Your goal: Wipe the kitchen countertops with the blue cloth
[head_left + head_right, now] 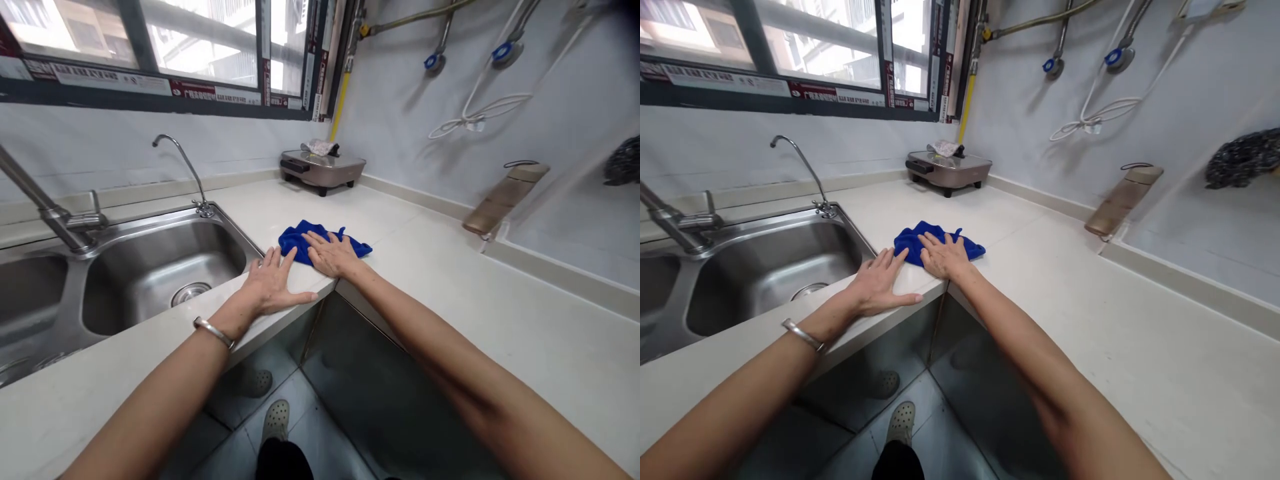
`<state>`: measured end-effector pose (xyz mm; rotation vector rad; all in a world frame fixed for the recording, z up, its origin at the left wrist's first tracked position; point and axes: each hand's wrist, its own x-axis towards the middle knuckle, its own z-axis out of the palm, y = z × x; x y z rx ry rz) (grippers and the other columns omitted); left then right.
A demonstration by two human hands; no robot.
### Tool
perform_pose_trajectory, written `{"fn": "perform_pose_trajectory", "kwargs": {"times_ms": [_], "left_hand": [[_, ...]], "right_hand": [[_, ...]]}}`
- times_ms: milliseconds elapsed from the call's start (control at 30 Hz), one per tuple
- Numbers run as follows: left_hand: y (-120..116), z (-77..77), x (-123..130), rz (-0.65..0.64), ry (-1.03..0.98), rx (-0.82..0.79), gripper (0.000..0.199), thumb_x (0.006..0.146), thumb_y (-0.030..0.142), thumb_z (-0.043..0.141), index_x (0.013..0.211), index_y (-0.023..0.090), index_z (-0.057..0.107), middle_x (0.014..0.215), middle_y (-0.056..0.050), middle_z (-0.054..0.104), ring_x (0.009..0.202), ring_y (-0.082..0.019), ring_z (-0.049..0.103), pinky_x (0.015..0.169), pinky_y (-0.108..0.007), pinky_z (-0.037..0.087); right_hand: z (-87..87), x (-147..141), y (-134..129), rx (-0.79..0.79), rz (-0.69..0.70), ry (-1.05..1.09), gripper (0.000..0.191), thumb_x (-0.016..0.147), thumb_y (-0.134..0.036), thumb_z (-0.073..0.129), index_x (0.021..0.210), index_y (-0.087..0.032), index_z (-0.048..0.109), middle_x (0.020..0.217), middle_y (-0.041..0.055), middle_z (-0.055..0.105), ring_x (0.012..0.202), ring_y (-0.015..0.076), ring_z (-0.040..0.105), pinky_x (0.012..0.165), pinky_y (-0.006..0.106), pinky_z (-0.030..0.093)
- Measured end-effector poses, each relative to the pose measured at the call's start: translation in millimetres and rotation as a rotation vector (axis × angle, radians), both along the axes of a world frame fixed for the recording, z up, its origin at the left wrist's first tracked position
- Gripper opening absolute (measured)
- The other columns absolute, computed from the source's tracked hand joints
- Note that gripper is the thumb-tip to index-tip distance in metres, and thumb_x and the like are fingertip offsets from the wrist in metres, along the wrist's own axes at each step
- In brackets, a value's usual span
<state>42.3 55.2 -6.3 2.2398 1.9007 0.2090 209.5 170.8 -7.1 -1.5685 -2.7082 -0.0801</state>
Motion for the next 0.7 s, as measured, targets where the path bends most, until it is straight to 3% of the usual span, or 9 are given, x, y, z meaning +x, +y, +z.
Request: {"fn": "perform_pose_trajectory", "kwargs": {"times_ms": [100, 200, 300, 433, 567, 700], "left_hand": [[-6.9, 0.4, -5.5, 0.018, -0.053, 0.06, 0.123, 0.076, 0.083, 0.054, 0.161, 0.013, -0.001, 0.168, -0.022, 0.007, 0.156, -0.038, 0.001, 0.125, -0.059, 0.012], [-31.5, 3.1, -21.5, 0.017, 0.036, 0.059, 0.124, 0.075, 0.082, 0.055, 0.161, 0.011, 0.002, 0.167, -0.024, 0.006, 0.155, -0.04, -0.004, 0.126, -0.059, 0.008], [-77.1, 7.9, -52.8, 0.009, 0.192, 0.061, 0.124, 0.073, 0.086, 0.054, 0.162, 0.013, 0.006, 0.167, -0.025, 0.006, 0.155, -0.041, -0.006, 0.125, -0.063, 0.003], [-151.3, 17.2, -106.2, 0.141, 0.305, -0.032, 0.123, 0.073, 0.088, 0.051, 0.161, 0.012, 0.012, 0.166, -0.026, 0.012, 0.154, -0.044, -0.002, 0.124, -0.065, 0.004], [-205.8, 19.2, -146.4, 0.2, 0.348, -0.017, 0.113, 0.076, 0.089, 0.046, 0.161, 0.019, 0.019, 0.166, -0.02, 0.013, 0.154, -0.043, -0.001, 0.123, -0.068, 0.004], [-224.4, 3.3, -163.9, 0.228, 0.313, 0.008, 0.106, 0.08, 0.086, 0.042, 0.16, 0.02, 0.021, 0.166, -0.019, 0.016, 0.154, -0.042, 0.009, 0.122, -0.068, 0.015]], "right_hand": [[1.4, -0.3, -27.2, -0.022, 0.039, -0.01, 0.063, 0.101, -0.048, 0.018, 0.162, -0.035, 0.021, 0.167, -0.0072, 0.017, 0.149, 0.0386, 0.023, 0.116, 0.065, 0.024], [4.1, 3.1, -46.4, -0.03, 0.004, -0.012, 0.062, 0.101, -0.049, 0.017, 0.161, -0.037, 0.023, 0.167, -0.0092, 0.018, 0.15, 0.0358, 0.023, 0.117, 0.063, 0.025], [5.8, 4.8, -59.4, -0.018, -0.029, 0.017, 0.062, 0.1, -0.046, 0.019, 0.161, -0.035, 0.027, 0.166, -0.0082, 0.021, 0.149, 0.0368, 0.026, 0.116, 0.063, 0.026], [4.5, -9.2, -80.4, -0.009, -0.018, 0.071, 0.063, 0.098, -0.043, 0.023, 0.159, -0.03, 0.033, 0.165, -0.0047, 0.026, 0.146, 0.0429, 0.028, 0.113, 0.068, 0.026], [2.8, -44.3, -122.6, -0.002, 0.103, 0.136, 0.062, 0.098, -0.045, 0.026, 0.158, -0.033, 0.036, 0.164, -0.0064, 0.029, 0.144, 0.0433, 0.029, 0.113, 0.068, 0.025], [2.8, -84.9, -182.2, 0.011, 0.34, 0.232, 0.061, 0.096, -0.044, 0.03, 0.154, -0.029, 0.043, 0.161, -0.003, 0.037, 0.141, 0.0456, 0.031, 0.111, 0.071, 0.025]]}}
